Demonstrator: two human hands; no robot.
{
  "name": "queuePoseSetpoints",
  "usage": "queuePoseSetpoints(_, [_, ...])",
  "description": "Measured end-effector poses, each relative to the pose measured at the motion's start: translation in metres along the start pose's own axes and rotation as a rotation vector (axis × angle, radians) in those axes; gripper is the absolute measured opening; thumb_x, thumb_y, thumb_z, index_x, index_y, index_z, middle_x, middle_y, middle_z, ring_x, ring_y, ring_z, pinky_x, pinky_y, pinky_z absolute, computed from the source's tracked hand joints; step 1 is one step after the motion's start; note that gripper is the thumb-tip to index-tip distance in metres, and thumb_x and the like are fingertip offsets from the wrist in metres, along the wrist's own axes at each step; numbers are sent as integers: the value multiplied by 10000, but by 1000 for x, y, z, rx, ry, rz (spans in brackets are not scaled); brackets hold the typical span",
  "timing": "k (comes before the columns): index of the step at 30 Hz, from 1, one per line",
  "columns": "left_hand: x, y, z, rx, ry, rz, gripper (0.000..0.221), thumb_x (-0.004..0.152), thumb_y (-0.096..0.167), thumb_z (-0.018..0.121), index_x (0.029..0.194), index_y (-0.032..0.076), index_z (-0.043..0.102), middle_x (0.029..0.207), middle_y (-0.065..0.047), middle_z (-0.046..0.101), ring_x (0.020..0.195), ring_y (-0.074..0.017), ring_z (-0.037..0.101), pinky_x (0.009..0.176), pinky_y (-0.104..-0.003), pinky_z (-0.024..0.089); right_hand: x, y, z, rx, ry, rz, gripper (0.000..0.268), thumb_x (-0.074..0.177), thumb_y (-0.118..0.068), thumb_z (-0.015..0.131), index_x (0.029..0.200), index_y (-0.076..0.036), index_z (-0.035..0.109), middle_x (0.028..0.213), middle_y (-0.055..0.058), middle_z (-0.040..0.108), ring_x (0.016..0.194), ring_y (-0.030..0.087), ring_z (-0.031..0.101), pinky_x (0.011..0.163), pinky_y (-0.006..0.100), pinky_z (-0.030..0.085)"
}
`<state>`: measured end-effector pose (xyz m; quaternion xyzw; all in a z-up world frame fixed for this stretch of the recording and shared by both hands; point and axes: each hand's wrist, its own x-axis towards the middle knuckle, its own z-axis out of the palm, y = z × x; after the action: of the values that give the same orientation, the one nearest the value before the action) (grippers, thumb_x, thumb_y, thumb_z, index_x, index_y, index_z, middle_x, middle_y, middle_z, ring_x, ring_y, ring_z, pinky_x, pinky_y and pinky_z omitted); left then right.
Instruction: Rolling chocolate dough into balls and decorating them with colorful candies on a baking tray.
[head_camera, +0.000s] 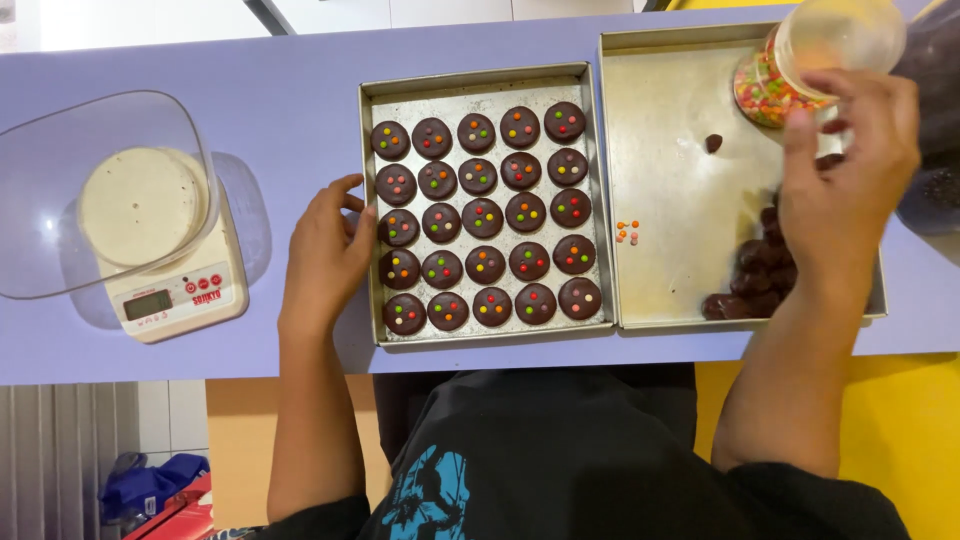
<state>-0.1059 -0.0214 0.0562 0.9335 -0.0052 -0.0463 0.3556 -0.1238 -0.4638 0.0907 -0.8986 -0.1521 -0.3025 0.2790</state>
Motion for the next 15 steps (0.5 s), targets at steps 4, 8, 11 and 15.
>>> queuePoseSetpoints(4, [-7, -9, 11, -64, 41, 6, 419, 1024, 203, 512, 1414, 61, 566, 1135, -108, 604, 793, -224, 608, 788, -389, 491, -52, 32, -27, -159, 45, 210, 213, 1165, 128, 628, 1336, 113, 755, 1285, 238, 585, 870, 282, 517, 756, 387, 424])
queuePoseSetpoints(8, [-6, -15, 17, -131, 82, 17, 389, 1005, 109, 513, 1384, 51, 578, 1133, -133, 604, 865, -246, 649, 741, -367, 519, -77, 54, -38, -178, 29, 333, 257, 1120, 118, 646, 1328, 43, 776, 1243, 186, 620, 887, 250, 539, 792, 381, 437])
queuePoseSetpoints(11, [-8, -8, 14, -153, 79, -37, 398, 995, 153, 514, 1376, 68, 590, 1140, -108, 626, 885, -231, 659, 741, -357, 520, -51, 61, -38, -145, -22, 242, 356, 1084, 118, 678, 1440, 103, 678, 1282, 255, 508, 905, 323, 565, 738, 397, 445])
queuePoseSetpoints(15, [-7, -8, 14, -170, 172, 7, 362, 1007, 197, 521, 1332, 68, 613, 1086, -78, 660, 815, -188, 581, 724, -346, 482, 14, 73, -19, -255, -54, 45, 463, 1051, 100, 794, 1408, 140, 502, 1269, 314, 430, 1111, 472, 457, 909, 535, 434])
